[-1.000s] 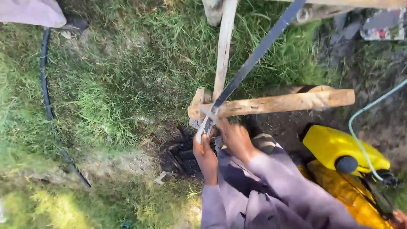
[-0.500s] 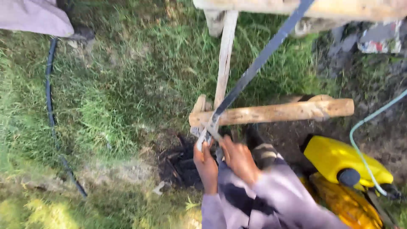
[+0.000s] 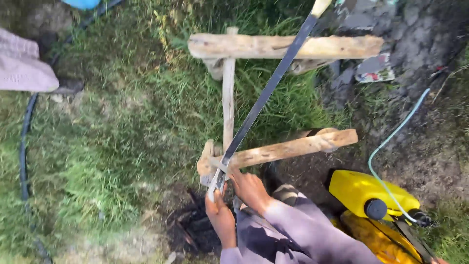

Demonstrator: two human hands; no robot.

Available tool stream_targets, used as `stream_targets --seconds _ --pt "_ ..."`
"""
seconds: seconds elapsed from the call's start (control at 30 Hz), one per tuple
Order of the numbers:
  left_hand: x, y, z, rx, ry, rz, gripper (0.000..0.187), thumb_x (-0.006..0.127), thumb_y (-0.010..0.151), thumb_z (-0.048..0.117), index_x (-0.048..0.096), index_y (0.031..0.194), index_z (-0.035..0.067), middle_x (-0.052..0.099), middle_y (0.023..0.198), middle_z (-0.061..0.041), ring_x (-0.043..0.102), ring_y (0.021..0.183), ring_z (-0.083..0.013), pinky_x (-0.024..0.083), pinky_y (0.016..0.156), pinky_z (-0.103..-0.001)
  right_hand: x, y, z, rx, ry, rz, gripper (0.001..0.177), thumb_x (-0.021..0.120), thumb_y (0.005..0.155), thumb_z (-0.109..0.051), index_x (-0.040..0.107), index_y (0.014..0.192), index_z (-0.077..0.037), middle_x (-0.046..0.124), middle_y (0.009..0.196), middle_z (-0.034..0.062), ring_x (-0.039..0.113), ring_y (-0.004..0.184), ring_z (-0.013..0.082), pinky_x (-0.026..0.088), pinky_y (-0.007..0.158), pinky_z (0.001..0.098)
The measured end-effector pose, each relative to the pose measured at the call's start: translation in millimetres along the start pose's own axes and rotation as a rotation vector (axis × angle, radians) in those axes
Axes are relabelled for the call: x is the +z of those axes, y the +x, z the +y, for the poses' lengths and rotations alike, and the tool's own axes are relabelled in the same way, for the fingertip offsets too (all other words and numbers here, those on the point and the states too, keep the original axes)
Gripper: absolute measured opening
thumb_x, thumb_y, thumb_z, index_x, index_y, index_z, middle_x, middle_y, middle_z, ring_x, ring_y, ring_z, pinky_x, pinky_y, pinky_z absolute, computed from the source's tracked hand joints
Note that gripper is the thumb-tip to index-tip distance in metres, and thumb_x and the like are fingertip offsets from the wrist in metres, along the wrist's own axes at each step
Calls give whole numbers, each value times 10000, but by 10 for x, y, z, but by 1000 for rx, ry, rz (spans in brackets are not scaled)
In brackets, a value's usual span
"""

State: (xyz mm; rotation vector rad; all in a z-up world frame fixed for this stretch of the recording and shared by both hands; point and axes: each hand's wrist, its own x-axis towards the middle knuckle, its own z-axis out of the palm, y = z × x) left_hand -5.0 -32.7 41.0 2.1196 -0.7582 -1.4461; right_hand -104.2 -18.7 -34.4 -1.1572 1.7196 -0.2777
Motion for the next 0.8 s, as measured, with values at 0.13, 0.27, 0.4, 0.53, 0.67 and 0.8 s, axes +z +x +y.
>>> stream_targets --seconds 0.13,0.27,0.4,0.53,0.67,0.8 --pt "-26 74 -32 20 -52 -28 437 462 1021 232 556 1391 20 708 1280 -170 692 1206 -263 524 1040 -384 -74 -138 -211 -110 -61 39 891 362 921 136 163 1660 -320 610 708 145 529 417 254 529 408 439" --pt "67 171 -237 -7 -23 53 394 486 1022 207 600 1344 10 735 1204 -172 709 1140 -270 530 998 -387 -391 -398 -367 243 365 -85 358 362 1085 -409 432 828 -169 462 573 70 461 525 316 396 546 459" --pt "30 80 -128 -17 -52 1 415 482 1015 249 581 1359 39 768 1202 -161 720 1166 -248 505 1015 -363 43 247 25 38 87 61 302 390 1075 -393 518 1174 -138 706 894 219 656 785 553 485 600 609" --pt "57 201 -83 -63 -4 6 430 477 1017 290 602 1374 87 716 1275 -101 681 1178 -243 519 970 -366 231 -135 251 -29 -44 36 302 482 1052 -243 485 1317 -98 614 632 153 593 558 422 414 508 543" --pt "40 76 -390 40 -74 40 366 474 1018 222 624 1297 36 744 1203 -145 717 1121 -251 537 966 -362 70 -129 151 -75 -57 61 215 445 1074 -314 501 1161 -125 630 607 166 599 549 486 422 486 566" --pt "18 43 -161 -6 -13 -12 397 455 1027 280 624 1318 69 754 1225 -119 717 1151 -250 539 970 -377 29 92 61 -32 -58 26 355 423 1083 -296 407 1379 -102 641 626 200 632 538 468 491 465 557"
